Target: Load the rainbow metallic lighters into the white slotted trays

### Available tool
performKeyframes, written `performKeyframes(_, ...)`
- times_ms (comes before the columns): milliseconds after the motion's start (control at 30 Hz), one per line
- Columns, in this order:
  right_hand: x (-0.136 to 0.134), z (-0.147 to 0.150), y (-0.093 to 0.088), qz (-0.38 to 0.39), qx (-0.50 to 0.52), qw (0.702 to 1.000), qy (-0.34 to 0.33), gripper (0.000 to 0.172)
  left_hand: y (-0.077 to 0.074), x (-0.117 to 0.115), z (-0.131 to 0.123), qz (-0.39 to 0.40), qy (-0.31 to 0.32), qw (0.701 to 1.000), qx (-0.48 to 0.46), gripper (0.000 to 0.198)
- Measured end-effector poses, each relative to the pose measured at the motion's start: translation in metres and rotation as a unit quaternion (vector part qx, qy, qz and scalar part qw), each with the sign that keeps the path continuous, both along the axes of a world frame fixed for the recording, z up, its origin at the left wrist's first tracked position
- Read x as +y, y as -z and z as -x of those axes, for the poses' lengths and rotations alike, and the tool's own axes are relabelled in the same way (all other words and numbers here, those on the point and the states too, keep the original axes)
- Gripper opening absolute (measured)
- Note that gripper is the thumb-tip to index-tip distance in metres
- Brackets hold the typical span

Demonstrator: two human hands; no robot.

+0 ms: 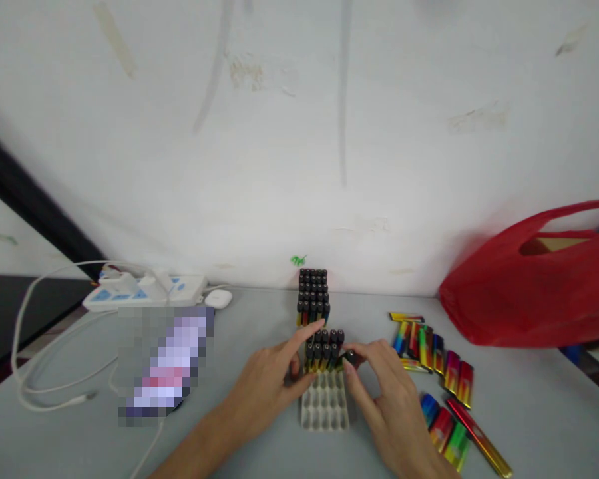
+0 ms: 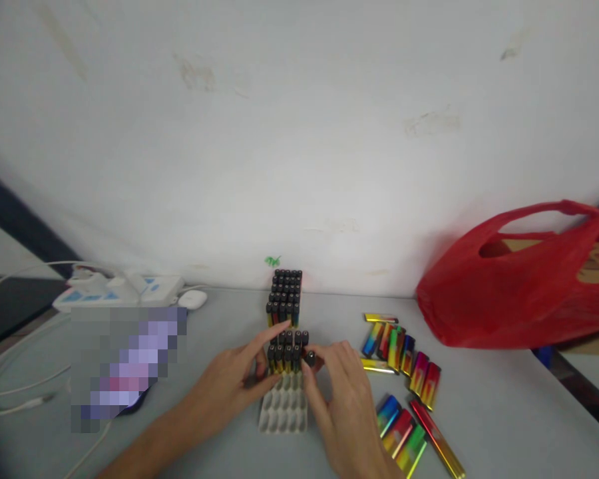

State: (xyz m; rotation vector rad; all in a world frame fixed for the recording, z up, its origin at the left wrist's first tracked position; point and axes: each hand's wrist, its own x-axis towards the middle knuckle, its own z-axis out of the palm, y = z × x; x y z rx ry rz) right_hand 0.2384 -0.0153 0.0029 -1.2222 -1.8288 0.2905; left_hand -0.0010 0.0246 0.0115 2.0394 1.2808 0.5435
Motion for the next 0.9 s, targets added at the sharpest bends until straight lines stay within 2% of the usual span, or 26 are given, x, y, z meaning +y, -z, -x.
performKeyframes(267, 0.0, 0.002, 0.003, 0.047, 0.036, 0.998, 0.008, 0.018, -0.003, -0.001, 0.0, 0.003, -0.001, 1.0, 0.0, 0.079)
performKeyframes(433, 0.0, -0.003, 0.008, 0.053, 0.036, 0.995, 0.07, 0.022, -0.004, -0.001, -0.001, 0.004, -0.001, 1.0, 0.003, 0.08)
performKeyframes(567, 0.008, -0.011, 0.01, -0.019, -0.061, 0.983, 0.17, 0.023, -0.006, -0.001, -0.002, 0.007, -0.003, 1.0, 0.008, 0.08)
performKeyframes(700, 0.019, -0.022, 0.014, -0.014, -0.213, 0.945, 0.249, 0.049, -0.006, -0.001, -0.001, 0.011, -0.004, 1.0, 0.01, 0.081)
performKeyframes(800, 0.026, -0.032, 0.022, 0.014, -0.269, 0.925, 0.267, 0.062, -0.006, -0.001, -0.001, 0.01, 0.0, 1.0, 0.007, 0.081)
performKeyframes(900, 0.031, -0.041, 0.03, 0.031, -0.278, 0.922, 0.269, 0.067, -0.008, -0.001, -0.002, 0.01, 0.0, 1.0, 0.012, 0.08)
